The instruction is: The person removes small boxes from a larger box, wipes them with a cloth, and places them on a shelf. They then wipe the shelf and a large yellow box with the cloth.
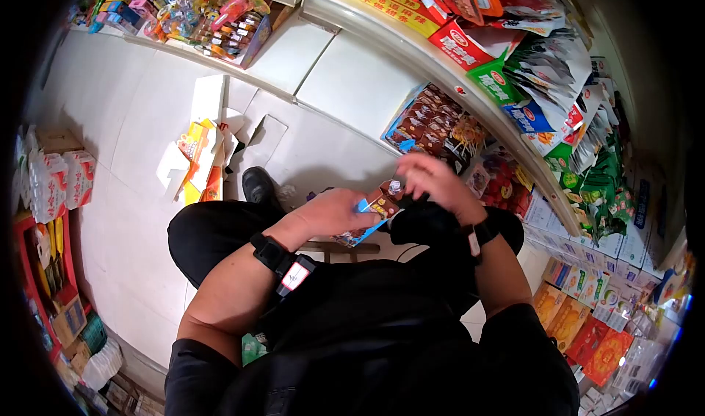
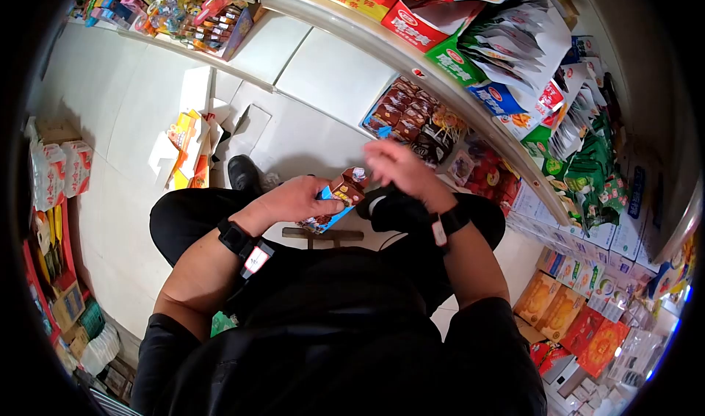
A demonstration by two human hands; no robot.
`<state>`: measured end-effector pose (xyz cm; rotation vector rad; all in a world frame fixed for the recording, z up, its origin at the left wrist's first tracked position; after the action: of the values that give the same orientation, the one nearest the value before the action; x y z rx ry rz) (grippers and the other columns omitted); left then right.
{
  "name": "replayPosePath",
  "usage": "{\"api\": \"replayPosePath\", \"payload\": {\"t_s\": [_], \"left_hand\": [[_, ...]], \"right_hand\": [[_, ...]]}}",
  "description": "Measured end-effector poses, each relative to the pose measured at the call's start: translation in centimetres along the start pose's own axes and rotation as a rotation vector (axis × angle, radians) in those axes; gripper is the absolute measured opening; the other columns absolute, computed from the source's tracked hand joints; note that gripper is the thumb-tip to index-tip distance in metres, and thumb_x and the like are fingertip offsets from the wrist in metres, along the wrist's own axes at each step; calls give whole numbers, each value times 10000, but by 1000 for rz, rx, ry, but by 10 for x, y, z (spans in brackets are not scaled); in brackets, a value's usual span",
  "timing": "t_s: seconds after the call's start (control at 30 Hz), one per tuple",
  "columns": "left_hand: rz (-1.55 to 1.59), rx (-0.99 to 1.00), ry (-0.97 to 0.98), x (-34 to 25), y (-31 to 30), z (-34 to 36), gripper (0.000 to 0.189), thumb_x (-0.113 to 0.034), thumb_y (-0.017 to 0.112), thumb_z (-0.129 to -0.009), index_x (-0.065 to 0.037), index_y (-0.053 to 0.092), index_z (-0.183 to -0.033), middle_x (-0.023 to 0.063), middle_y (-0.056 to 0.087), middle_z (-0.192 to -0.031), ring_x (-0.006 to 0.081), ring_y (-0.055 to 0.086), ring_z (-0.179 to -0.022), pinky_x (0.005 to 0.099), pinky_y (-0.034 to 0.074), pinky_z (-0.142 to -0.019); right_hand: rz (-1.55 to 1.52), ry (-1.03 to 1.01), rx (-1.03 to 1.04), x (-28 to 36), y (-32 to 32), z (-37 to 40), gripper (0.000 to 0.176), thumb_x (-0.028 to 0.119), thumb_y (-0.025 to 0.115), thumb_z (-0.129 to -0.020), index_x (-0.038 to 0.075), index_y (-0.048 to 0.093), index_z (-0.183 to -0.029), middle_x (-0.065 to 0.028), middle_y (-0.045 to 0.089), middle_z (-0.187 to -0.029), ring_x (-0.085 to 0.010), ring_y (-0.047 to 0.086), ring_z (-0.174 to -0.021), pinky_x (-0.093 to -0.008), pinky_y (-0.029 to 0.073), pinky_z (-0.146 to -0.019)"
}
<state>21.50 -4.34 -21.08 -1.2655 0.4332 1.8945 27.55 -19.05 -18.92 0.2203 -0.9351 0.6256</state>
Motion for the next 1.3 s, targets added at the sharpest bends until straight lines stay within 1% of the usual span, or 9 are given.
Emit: {"api": "replayPosePath", "payload": {"t_s": [0.13, 0.23, 0.43, 0.5, 0.53, 0.63, 1.17, 1.23, 1.3], "left_hand": [[48, 12, 8, -9, -1, 3, 503, -508, 628, -855, -35, 673, -1018, 207, 687, -853, 359, 676, -819, 414, 514, -777], [0, 10, -36, -9, -5, 7, 505, -516, 607, -871, -37, 670, -1021, 208, 687, -860, 370, 673, -847, 425, 511, -785], [-160, -161, -78, 16, -14, 4, 529, -503, 572, -922, -19, 620, -1129, 199, 689, -903, 355, 670, -870, 419, 517, -778], [-166, -145, -50, 15, -9, 4, 533, -496, 570, -922, -15, 616, -1146, 205, 688, -932, 363, 664, -904, 422, 515, -798], [-176, -125, -23, 13, -6, 4, 537, -490, 568, -922, -12, 613, -1163, 212, 686, -962, 370, 658, -938, 424, 513, -817], [-146, -82, -69, 8, -7, 8, 489, -462, 559, -903, -39, 634, -1136, 195, 685, -1027, 360, 634, -1024, 422, 486, -896], [-149, -23, -20, -7, -7, 20, 480, -438, 562, -924, -35, 616, -1180, 203, 695, -955, 378, 654, -955, 423, 505, -852], [-156, -87, 39, -9, -8, 19, 390, -408, 562, -918, -51, 655, -1045, 182, 683, -871, 383, 653, -881, 458, 502, -793], [-162, -89, 37, -10, -8, 20, 387, -406, 560, -918, -53, 658, -1041, 182, 684, -875, 385, 653, -882, 459, 503, -796]], "right_hand": [[73, -161, 142, 7, 47, 9, 320, 67, 624, -918, 8, 567, -1227, -43, 642, -1016, -112, 624, -830, -273, 530, -719], [-114, 11, 170, -13, 34, 7, 260, 39, 639, -898, -10, 594, -1149, -51, 642, -901, -103, 624, -777, -253, 525, -705], [19, -56, -113, -13, -54, -23, 240, 168, 662, -880, 27, 649, -1074, -37, 673, -831, -98, 638, -734, -244, 500, -658], [447, -74, -353, 2, -75, -33, 273, 216, 684, -859, 61, 653, -1082, -107, 703, -885, -201, 683, -786, -321, 518, -698], [777, -143, -471, 20, -79, -33, 319, 280, 693, -850, 73, 634, -1085, -163, 698, -950, -324, 676, -879, -414, 519, -751], [1015, -198, -512, 24, -73, -52, 348, 328, 687, -851, 82, 617, -1086, -163, 687, -1005, -382, 641, -938, -461, 511, -781], [1359, -198, -525, -1, -62, -79, 264, 314, 647, -846, 126, 583, -1021, -103, 669, -949, -327, 667, -846, -460, 536, -697], [1339, -237, -538, -5, -68, -80, 270, 320, 647, -844, 126, 579, -1019, -103, 668, -941, -329, 668, -828, -464, 536, -685], [1317, -277, -549, 0, -66, -77, 276, 327, 647, -841, 126, 576, -1017, -103, 667, -932, -331, 669, -810, -469, 535, -672]]}}
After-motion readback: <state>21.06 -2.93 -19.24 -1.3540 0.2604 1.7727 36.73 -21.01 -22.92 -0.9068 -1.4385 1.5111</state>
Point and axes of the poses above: each hand's wrist, its own z-axis away from the middle knuckle, its own y-axis out of the palm, x = y × z, the point moved 10 cm from there along -z, towards the middle knuckle
